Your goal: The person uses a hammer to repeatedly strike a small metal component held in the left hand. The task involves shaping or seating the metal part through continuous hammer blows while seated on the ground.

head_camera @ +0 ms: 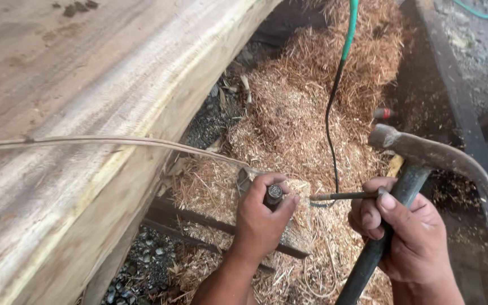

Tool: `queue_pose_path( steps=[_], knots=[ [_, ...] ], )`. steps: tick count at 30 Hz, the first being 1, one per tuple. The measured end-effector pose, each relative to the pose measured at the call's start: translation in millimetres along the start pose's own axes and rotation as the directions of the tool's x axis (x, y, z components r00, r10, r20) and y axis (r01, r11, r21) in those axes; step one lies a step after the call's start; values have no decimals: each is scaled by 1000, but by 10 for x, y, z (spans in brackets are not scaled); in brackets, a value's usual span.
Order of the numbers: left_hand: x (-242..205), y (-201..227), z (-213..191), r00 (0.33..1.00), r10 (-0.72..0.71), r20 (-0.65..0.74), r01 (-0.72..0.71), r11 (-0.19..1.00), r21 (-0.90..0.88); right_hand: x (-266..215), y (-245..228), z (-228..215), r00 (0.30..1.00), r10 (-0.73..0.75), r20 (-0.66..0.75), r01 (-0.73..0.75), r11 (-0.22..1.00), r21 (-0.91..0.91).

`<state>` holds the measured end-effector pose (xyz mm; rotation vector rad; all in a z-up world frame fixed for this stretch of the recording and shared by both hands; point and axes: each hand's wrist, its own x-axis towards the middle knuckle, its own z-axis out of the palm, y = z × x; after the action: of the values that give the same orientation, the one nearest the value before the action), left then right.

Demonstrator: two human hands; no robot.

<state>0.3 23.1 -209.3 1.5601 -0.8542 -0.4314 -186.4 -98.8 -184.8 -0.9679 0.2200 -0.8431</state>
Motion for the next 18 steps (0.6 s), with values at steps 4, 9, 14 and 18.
queue_pose_path(
  steps=[4,9,14,18],
  knots=[
    [-83,-45,6,993,-103,59,103,995,-2,-35,63,-44,1000,2,12,-2,1000,12],
    [-51,-72,-17,998,23,59,-20,999,-45,-14,45,-3,999,-28,22,28,1000,3],
    [-22,-18,-140,967,243,74,-238,969,-69,106,-30,147,994,-40,97,43,998,-35],
    [-30,-35,-259,953,264,145,-253,963,-93,188,-11,242,985,-12,170,27,996,-85]
  ],
)
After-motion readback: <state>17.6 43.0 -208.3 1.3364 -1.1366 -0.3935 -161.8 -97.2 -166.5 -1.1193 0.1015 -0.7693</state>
